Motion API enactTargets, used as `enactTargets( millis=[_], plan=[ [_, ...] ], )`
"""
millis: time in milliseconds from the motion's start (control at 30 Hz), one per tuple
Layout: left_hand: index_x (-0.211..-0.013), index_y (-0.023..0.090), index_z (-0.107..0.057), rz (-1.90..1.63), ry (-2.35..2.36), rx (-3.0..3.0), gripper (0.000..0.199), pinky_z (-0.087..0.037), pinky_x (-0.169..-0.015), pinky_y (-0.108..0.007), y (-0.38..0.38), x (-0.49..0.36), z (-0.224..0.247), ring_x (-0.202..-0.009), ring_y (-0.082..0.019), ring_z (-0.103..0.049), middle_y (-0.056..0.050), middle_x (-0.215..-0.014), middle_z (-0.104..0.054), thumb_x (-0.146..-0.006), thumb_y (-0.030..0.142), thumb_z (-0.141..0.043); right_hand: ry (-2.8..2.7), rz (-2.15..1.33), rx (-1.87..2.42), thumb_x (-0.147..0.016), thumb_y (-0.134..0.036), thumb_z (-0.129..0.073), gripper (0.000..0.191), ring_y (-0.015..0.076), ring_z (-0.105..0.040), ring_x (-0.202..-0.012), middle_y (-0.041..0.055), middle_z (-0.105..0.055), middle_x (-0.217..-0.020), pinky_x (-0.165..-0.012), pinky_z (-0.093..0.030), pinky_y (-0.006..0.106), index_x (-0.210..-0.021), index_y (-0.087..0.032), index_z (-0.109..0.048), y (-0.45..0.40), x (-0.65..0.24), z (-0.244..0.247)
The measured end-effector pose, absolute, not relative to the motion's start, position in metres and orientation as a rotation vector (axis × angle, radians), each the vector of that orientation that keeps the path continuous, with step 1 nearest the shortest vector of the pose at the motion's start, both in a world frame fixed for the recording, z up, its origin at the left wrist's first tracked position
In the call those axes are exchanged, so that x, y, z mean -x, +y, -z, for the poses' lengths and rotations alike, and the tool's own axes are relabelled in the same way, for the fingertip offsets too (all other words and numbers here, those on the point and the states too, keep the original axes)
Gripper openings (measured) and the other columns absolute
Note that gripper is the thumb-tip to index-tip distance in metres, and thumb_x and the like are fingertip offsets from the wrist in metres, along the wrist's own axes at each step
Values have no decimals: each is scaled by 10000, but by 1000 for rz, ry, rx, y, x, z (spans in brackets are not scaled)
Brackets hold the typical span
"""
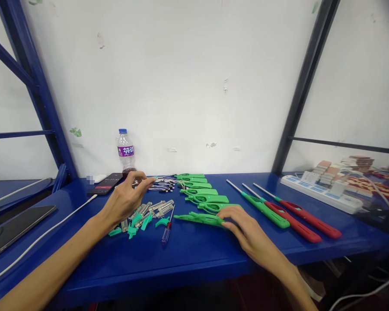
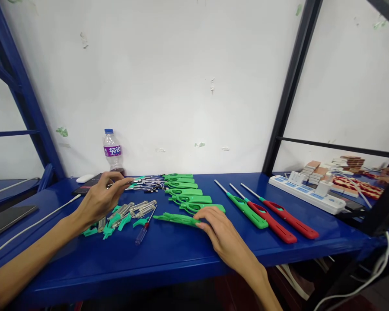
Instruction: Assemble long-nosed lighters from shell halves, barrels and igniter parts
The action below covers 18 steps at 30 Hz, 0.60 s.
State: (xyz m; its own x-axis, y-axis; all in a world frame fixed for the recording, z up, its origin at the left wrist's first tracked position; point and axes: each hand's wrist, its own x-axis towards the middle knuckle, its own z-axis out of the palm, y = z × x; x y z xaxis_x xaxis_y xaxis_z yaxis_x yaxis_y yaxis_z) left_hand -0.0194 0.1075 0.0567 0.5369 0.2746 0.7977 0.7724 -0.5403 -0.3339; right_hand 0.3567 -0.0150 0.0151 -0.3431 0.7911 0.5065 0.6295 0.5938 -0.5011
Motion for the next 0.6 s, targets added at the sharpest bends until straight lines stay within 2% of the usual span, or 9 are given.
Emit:
enactTargets(
  millis=[100, 233, 333, 433, 600],
  plan=[
    [-1275, 227, -642, 928, -841, 2080, 272, -539, -592, -266, 108, 21, -55, -783, -178, -624, -110, -1121, -564, -1062, 178, -481, -2066, -241, 1158, -1125, -340, -434, 206, 252, -556, -1343, 84, -679, -1298, -1155, -427, 431, -1199, -270, -612, -15, -357, -13],
    [-1326, 272, -647, 925, -814, 2094, 432, -587, -681, -282, 110, 24, -52, -845, -179, -633, -96, -1153, -533, -994, 62, -468, -2046, -242, 1214, -1129, -340, -398, 249, 247, -468, -1482, 101, -612, -1473, -1215, -402, 455, -1285, -269, -580, -16, -356, -10],
    [-1372, 289, -629, 929, -775, 2102, 534, -603, -702, -292, 113, 26, -49, -872, -185, -634, -95, -1168, -513, -939, 16, -474, -2058, -182, 1208, -1124, -321, -420, 233, 255, -474, -1487, 96, -627, -1466, -1216, -408, 480, -1281, -271, -585, -15, -356, -7],
    [-1387, 284, -615, 950, -744, 2095, 554, -594, -662, -276, 117, 27, -46, -838, -176, -620, -95, -1161, -506, -926, 7, -484, -2052, -66, 1149, -1121, -269, -435, 216, 255, -552, -1403, 91, -674, -1381, -1163, -455, 469, -1268, -274, -594, -13, -358, -5],
    [-1351, 257, -624, 992, -748, 2078, 462, -588, -662, -280, 118, 26, -45, -837, -182, -616, -100, -1141, -511, -971, 38, -478, -2097, 77, 1013, -1111, -202, -454, 211, 247, -682, -1076, 78, -739, -1118, -922, -547, 396, -1223, -247, -627, -20, -350, -4]
  ],
)
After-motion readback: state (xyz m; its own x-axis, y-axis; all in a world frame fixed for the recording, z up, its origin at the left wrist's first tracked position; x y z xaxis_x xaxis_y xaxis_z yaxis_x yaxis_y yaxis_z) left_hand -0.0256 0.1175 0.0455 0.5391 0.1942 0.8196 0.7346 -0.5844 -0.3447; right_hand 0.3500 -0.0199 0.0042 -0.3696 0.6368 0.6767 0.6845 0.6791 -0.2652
